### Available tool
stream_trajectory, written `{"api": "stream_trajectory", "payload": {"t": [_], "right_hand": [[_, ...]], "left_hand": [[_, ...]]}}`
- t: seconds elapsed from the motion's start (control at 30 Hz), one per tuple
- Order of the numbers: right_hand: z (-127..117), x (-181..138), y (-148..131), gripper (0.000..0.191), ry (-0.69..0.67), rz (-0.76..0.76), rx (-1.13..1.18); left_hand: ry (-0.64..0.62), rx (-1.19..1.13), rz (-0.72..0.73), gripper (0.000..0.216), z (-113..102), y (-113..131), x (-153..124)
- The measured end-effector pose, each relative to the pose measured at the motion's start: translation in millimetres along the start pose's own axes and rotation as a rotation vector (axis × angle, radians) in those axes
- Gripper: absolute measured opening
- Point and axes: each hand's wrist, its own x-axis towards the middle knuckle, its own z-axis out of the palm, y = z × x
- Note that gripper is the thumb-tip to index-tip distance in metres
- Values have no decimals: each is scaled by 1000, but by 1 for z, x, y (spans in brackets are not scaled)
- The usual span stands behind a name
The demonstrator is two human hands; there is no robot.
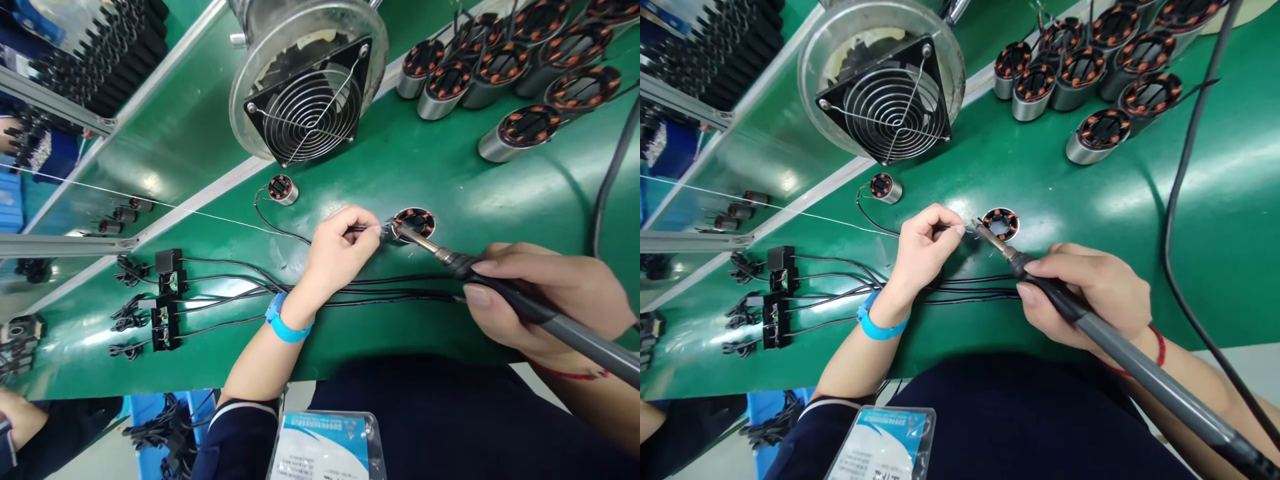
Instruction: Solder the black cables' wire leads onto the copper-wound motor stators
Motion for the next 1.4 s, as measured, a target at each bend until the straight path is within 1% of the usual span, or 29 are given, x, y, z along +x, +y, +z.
{"api": "stream_trajectory", "payload": {"t": [0.07,0.23,0.4,0.6,0.67,0.8,0.93,1.0,1.1,1.13,1.2,1.27,1.33,1.4], "right_hand": [[1,-1,-1,8,-19,9,2],[5,-3,0,7,2,30,-4],[6,-5,0,5,1,45,-7],[5,-4,-1,7,-9,22,-4],[5,-4,-1,7,8,26,5],[7,-7,3,9,88,14,20],[9,-11,5,18,108,20,-11],[9,-13,3,27,79,50,-136],[4,-9,-1,47,43,87,-337],[1,-6,-2,52,40,107,-338],[-5,4,-2,58,41,150,-241],[-11,16,1,52,0,202,-139],[-14,29,8,42,-98,219,-108],[-11,39,18,36,-208,191,-104]], "left_hand": [[-5,12,-1,12,0,0,-1],[-9,42,-2,12,0,-1,-1],[1,25,26,12,0,-3,0],[1,36,44,12,1,-3,0],[2,43,33,12,2,-3,0],[7,59,11,12,2,-2,0],[11,43,41,13,2,-2,1],[16,47,37,12,2,-2,1],[23,52,24,11,2,-2,1],[24,52,24,11,2,-2,1],[21,52,33,11,2,-2,1],[19,52,48,10,2,-2,1],[19,61,56,10,1,-2,1],[21,81,51,11,1,-2,1]]}}
